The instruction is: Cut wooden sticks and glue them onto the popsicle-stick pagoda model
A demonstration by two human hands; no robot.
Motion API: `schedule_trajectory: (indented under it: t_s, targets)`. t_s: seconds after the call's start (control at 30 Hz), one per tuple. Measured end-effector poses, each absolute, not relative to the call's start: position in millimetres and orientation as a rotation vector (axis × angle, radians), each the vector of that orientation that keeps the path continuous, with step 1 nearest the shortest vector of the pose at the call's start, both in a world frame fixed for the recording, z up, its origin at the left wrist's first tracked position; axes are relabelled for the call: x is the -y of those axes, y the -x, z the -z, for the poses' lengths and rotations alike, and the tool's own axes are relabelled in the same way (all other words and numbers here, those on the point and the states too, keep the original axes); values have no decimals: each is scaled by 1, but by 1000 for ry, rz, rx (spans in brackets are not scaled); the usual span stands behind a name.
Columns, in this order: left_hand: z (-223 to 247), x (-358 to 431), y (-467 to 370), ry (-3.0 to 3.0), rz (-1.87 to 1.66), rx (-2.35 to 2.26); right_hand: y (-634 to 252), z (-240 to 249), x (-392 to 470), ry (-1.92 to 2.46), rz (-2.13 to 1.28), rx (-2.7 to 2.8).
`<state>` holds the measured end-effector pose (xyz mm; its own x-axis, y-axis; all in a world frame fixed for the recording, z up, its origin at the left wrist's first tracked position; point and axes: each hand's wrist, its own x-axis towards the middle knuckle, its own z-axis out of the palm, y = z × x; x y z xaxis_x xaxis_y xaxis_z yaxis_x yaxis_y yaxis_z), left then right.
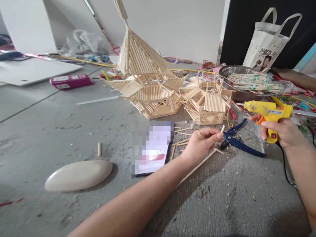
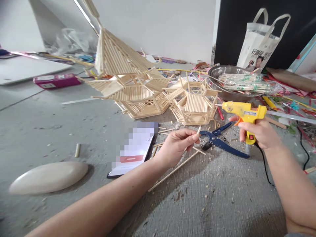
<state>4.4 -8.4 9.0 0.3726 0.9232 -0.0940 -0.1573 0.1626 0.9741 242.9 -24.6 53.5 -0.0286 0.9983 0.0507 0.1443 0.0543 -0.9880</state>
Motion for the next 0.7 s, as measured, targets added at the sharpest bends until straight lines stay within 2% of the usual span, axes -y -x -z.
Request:
schedule_trajectory:
  t_s: [0.13, 0.37, 0.7]
  targets:
    - [-9, 8, -4, -1142, -928, -856, -231, -59, 37, 1207, -1184, 1455]
    - [-9, 7, -2, -1181, -929, -889, -219, -63, 48, 1357, -1328, 1441]
    - [-12, 7, -1, -1164, -942, -846, -215, -65, 51, 1414, -1330, 1413]
